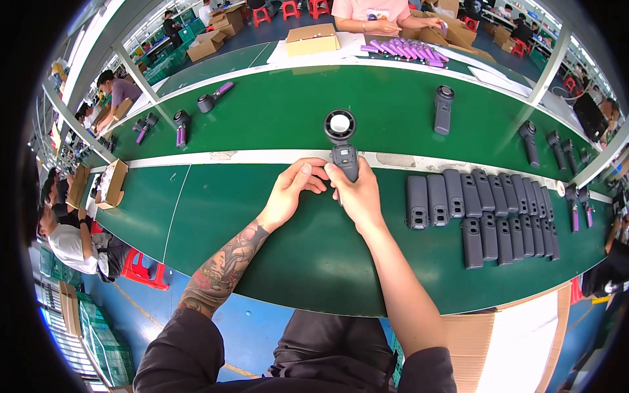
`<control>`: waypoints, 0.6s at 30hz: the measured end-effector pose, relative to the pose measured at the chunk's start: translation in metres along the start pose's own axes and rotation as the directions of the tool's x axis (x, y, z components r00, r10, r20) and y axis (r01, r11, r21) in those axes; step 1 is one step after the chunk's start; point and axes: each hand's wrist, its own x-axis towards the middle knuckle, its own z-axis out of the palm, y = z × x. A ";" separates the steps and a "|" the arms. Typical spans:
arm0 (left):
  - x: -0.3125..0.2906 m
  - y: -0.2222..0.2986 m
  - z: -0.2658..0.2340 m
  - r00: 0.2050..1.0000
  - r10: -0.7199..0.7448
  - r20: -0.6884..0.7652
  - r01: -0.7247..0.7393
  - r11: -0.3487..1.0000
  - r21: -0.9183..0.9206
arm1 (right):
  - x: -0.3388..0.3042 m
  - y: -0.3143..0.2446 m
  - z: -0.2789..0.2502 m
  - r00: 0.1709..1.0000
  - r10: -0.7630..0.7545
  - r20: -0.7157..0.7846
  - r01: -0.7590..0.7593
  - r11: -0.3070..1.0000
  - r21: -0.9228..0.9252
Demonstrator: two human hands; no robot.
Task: Assembling electronic devices by inserting batteries, attaching covers, and placing finished units into a foam-lined shipping box.
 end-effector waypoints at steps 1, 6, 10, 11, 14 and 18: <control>0.000 0.001 0.002 1.000 -0.001 0.002 0.001 1.000 -0.002 | -0.001 0.002 0.002 1.000 0.001 -0.002 -0.001 1.000 -0.002; 0.000 0.004 0.007 1.000 0.024 0.004 -0.024 0.999 -0.035 | 0.000 0.014 0.006 0.974 -0.223 -0.030 0.223 0.975 0.005; -0.002 0.001 0.001 0.999 -0.012 -0.051 0.010 0.999 -0.036 | 0.000 -0.013 -0.018 0.912 0.074 0.403 -0.330 0.715 0.616; -0.002 0.000 0.001 0.999 -0.014 -0.047 0.012 0.999 -0.040 | 0.002 -0.012 -0.022 0.914 0.077 0.398 -0.329 0.716 0.616; -0.001 0.000 0.001 0.999 -0.011 -0.033 0.010 1.000 -0.022 | 0.013 0.000 -0.038 0.913 0.099 0.395 -0.336 0.730 0.595; 0.010 -0.008 0.007 0.998 -0.048 0.030 0.049 0.999 -0.012 | 0.031 0.031 -0.054 0.998 0.052 0.040 -0.065 0.741 0.668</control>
